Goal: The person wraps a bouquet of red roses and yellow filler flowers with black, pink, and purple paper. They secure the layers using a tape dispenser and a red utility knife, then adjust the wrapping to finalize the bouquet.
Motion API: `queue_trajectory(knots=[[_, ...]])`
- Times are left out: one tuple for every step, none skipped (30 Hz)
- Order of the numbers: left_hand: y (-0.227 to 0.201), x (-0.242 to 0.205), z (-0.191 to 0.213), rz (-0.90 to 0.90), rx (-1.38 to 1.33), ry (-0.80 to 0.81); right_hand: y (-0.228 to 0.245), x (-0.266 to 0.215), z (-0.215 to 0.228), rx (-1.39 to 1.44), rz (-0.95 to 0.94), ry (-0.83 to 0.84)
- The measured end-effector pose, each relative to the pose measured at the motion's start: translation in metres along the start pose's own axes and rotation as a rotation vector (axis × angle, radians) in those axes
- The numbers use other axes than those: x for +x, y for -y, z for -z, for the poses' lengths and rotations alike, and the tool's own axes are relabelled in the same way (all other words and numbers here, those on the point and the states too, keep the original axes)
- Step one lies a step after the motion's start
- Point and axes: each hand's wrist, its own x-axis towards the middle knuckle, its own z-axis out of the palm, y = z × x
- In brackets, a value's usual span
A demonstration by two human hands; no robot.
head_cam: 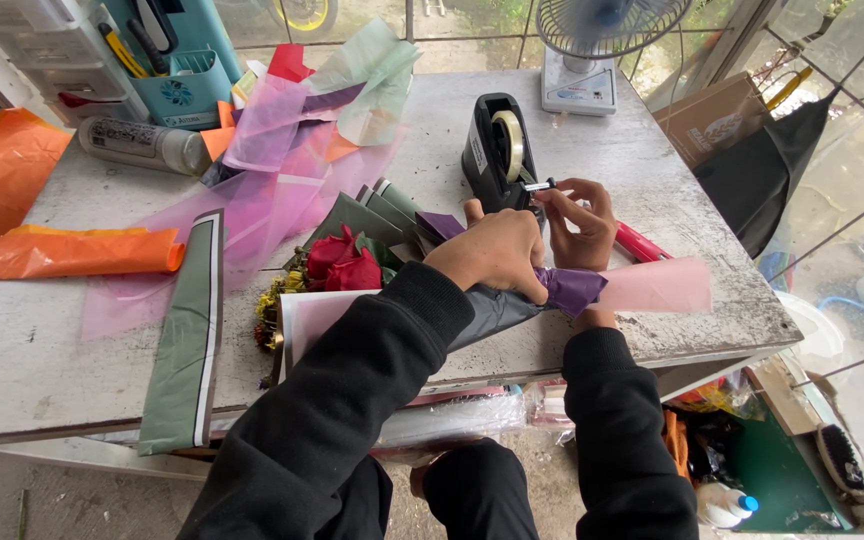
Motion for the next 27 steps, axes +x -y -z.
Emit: queue_trajectory(knots=[[0.002,0.003,-0.002,0.003,0.005,-0.012,0.003,0.0,0.0,-0.028,0.039,0.0],[0.003,0.006,-0.004,0.005,0.01,-0.023,0.005,0.001,0.001,-0.056,0.077,0.0],[0.002,0.006,-0.006,0.002,0.009,-0.018,0.006,-0.002,0.004,-0.061,0.073,0.0],[0.002,0.005,-0.006,0.013,0.008,-0.008,0.007,-0.004,0.005,-0.099,0.097,0.034],[0.002,0.004,-0.006,0.025,0.007,0.002,0.009,-0.006,0.006,-0.137,0.12,0.068],[0.002,0.004,-0.009,0.021,0.005,0.003,-0.002,-0.011,0.006,-0.141,0.12,0.069],[0.003,0.004,-0.011,0.024,-0.014,-0.009,-0.013,-0.015,0.006,-0.176,0.118,0.069],[0.003,0.004,-0.012,0.028,-0.03,-0.024,-0.024,-0.018,0.005,-0.209,0.12,0.068],[0.007,0.01,-0.017,0.025,-0.03,-0.025,-0.024,-0.019,0.005,-0.211,0.122,0.067],[0.011,0.016,-0.023,0.026,-0.027,-0.021,-0.024,-0.021,0.005,-0.208,0.105,0.087],[0.016,0.022,-0.028,0.027,-0.023,-0.017,-0.024,-0.023,0.004,-0.205,0.088,0.107],[0.015,0.02,-0.027,0.027,-0.023,-0.018,-0.03,-0.025,0.005,-0.204,0.088,0.106],[0.014,0.018,-0.025,0.024,-0.018,-0.022,-0.036,-0.026,0.006,-0.238,0.091,0.13],[0.014,0.016,-0.024,0.023,-0.016,-0.026,-0.041,-0.029,0.007,-0.272,0.093,0.156],[0.01,0.007,-0.017,0.024,-0.017,-0.025,-0.043,-0.033,0.007,-0.271,0.092,0.158],[0.005,-0.001,-0.009,0.018,-0.015,-0.033,-0.045,-0.037,0.008,-0.287,0.058,0.197],[0.0,-0.009,-0.002,0.011,-0.014,-0.041,-0.047,-0.04,0.009,-0.302,0.025,0.237],[-0.003,-0.015,0.002,0.011,-0.014,-0.042,-0.054,-0.045,0.011,-0.303,0.026,0.237],[-0.006,-0.021,0.005,0.006,-0.024,-0.043,-0.062,-0.049,0.012,-0.335,-0.055,0.34],[-0.01,-0.026,0.007,0.001,-0.034,-0.043,-0.069,-0.054,0.015,-0.368,-0.138,0.442],[-0.01,-0.026,0.007,-0.002,-0.035,-0.042,-0.072,-0.058,0.018,-0.37,-0.139,0.442],[-0.01,-0.026,0.006,-0.007,-0.042,-0.04,-0.076,-0.062,0.022,-0.366,-0.19,0.515],[-0.009,-0.025,0.006,-0.012,-0.049,-0.037,-0.079,-0.066,0.026,-0.362,-0.242,0.589],[-0.01,-0.025,0.006,-0.015,-0.05,-0.037,-0.072,-0.067,0.031,-0.365,-0.243,0.588],[-0.011,-0.025,0.007,-0.014,-0.027,-0.044,-0.065,-0.068,0.036,-0.317,-0.272,0.624],[-0.011,-0.026,0.008,-0.012,-0.003,-0.051,-0.058,-0.07,0.04,-0.266,-0.301,0.66],[-0.011,-0.027,0.01,-0.012,-0.002,-0.05,-0.056,-0.074,0.04,-0.266,-0.302,0.659]])
